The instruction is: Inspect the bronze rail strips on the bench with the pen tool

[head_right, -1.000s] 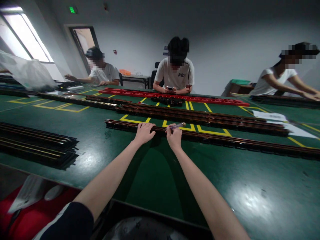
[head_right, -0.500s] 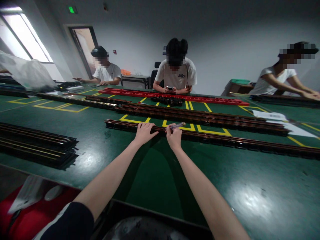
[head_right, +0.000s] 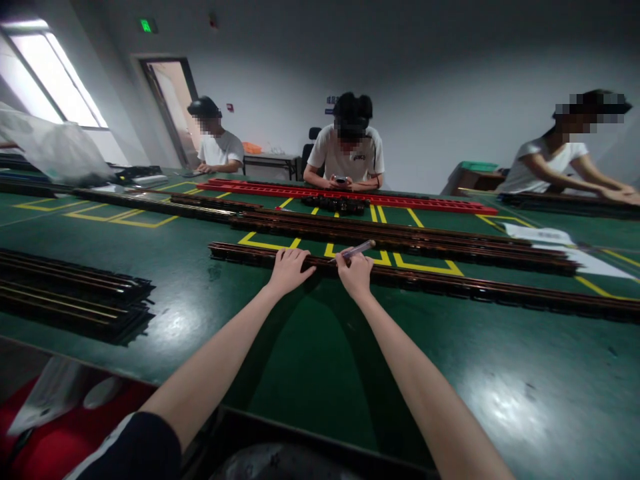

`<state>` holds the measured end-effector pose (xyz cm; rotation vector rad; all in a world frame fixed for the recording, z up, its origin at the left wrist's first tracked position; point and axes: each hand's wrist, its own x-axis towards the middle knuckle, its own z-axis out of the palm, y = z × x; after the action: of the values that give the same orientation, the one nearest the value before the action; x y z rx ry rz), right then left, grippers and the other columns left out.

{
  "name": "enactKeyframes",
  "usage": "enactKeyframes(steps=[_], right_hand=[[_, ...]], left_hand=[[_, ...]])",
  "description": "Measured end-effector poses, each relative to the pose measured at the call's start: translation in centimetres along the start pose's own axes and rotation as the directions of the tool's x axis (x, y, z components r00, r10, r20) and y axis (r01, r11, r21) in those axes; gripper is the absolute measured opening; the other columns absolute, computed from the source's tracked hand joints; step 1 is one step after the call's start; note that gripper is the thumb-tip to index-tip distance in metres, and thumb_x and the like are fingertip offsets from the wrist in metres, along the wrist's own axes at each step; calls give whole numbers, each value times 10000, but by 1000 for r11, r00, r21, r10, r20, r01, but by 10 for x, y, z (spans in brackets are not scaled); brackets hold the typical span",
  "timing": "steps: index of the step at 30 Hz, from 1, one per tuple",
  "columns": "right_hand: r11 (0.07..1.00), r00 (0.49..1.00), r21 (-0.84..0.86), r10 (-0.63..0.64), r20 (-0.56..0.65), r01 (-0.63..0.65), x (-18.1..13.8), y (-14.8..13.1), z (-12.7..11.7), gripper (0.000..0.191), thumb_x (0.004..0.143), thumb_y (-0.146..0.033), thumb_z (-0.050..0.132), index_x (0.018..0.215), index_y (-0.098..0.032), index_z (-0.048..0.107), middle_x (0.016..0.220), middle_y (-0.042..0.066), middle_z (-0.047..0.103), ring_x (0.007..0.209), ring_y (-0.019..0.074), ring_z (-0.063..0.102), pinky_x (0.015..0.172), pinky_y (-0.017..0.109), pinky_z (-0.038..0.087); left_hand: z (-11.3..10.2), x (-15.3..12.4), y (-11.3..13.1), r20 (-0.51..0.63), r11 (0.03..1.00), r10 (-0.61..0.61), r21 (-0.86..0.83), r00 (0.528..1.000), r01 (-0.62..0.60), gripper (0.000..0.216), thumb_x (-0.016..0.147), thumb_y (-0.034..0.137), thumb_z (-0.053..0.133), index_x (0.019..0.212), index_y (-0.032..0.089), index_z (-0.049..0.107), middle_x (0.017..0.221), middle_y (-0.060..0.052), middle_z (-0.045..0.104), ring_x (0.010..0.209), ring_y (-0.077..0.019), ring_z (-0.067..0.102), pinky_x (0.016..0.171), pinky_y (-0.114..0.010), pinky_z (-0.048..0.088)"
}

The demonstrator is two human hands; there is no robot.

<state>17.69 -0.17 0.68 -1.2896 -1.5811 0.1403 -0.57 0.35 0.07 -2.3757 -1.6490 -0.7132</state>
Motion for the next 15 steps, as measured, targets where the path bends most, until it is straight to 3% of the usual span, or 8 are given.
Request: enactKeyframes(steps=[7, 15], right_hand=[[989, 991, -111, -87, 105, 99, 5, 9, -8, 296, 855, -415, 516, 666, -210, 616, 843, 73, 683, 855, 266, 586, 899, 477, 305], [992, 996, -103, -74, 52, 79, -4, 16, -7, 333, 864, -489, 507, 711, -214, 614, 896, 87, 678, 884, 285, 567, 873, 473, 324]], left_hand=[[-1, 1, 1, 23, 1000, 0, -1, 1000, 0, 403, 899, 442, 453, 1196, 195, 568, 1205, -125, 617, 1181, -299, 514, 1075, -485, 292], [-2, 0, 0, 31, 1000, 15, 4, 999, -15, 414, 906, 438, 437, 1212, 188, 560, 1217, -122, 613, 1184, -288, 511, 1081, -478, 290]])
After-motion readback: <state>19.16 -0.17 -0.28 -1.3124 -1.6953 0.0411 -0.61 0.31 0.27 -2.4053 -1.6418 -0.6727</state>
